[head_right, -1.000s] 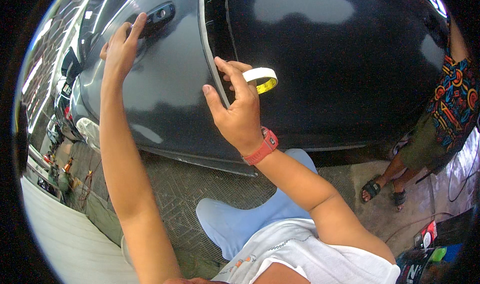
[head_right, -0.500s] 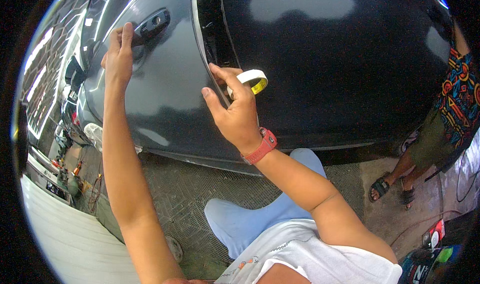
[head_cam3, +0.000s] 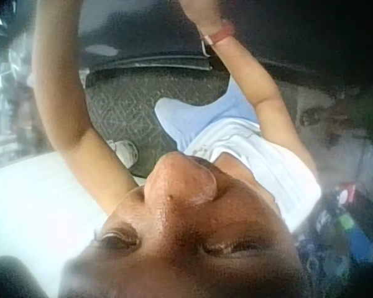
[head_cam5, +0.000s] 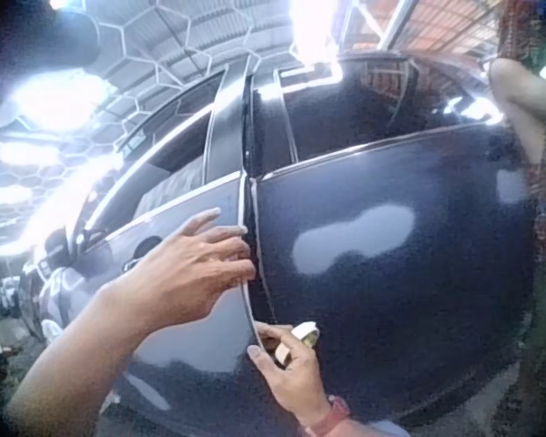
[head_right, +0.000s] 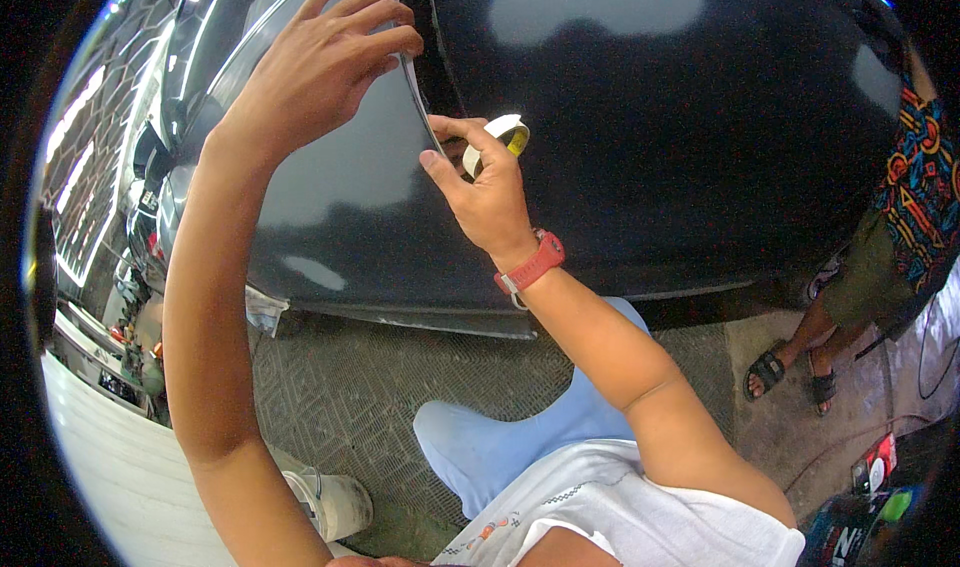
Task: The person applies masking tape along the edges of a car door and body panels. They open the door, tear pieces of tape, and smooth them onto the surface, occasionally walking around the vehicle to reach different sections.
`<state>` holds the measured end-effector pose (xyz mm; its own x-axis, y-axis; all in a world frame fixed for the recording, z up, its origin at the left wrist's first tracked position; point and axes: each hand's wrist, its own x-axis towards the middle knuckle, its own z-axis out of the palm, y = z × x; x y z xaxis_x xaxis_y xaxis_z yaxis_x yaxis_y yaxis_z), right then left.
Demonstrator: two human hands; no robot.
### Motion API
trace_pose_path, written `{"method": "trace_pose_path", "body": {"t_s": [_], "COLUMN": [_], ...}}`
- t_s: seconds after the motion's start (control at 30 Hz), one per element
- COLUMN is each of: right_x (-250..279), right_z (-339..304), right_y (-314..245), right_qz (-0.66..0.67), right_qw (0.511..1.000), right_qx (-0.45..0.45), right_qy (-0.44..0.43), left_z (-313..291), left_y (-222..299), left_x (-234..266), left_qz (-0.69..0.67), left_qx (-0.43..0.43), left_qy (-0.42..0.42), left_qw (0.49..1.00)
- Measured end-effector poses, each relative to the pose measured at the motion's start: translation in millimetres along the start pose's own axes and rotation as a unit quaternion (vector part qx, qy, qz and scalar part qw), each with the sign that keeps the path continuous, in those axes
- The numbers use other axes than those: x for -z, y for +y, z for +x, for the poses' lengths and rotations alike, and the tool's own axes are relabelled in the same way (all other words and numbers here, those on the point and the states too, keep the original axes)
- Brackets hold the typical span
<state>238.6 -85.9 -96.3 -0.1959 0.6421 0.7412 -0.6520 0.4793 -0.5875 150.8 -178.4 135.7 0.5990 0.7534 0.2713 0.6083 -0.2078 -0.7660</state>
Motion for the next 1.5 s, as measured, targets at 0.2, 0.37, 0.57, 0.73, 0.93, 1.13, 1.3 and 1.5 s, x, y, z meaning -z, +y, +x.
{"method": "trace_pose_path", "body": {"t_s": [0.2,0.37,0.57,0.73,0.93,1.13,1.3,1.5], "right_x": [2,1,0,-5,-9,-5,-5,-1], "right_z": [10,11,-5,-16,-14,-15,-14,-12], "right_y": [1,5,16,25,23,23,21,23], "right_qz": [0.013,0.016,-0.034,-0.027,-0.024,-0.038,-0.002,-0.003], "right_qw": [1.0,0.999,0.994,0.992,0.989,0.99,0.991,0.992], "right_qx": [-0.023,-0.038,-0.06,-0.061,-0.087,-0.076,-0.084,-0.079], "right_qy": [-0.001,0.021,0.079,0.109,0.117,0.11,0.105,0.093], "left_z": [17,24,32,33,34,39,50,65], "left_y": [-1,7,9,12,6,-15,-20,-20], "left_x": [2,6,12,13,-2,-13,19,33], "left_qz": [0.045,0.042,0.045,0.039,0.026,0.041,0.049,0.055], "left_qx": [0.013,0.021,0.032,0.043,0.064,0.036,0.088,0.108], "left_qy": [-0.055,-0.059,-0.097,-0.108,-0.083,0.041,0.01,-0.038], "left_qw": [0.997,0.997,0.994,0.992,0.994,0.998,0.995,0.992]}}
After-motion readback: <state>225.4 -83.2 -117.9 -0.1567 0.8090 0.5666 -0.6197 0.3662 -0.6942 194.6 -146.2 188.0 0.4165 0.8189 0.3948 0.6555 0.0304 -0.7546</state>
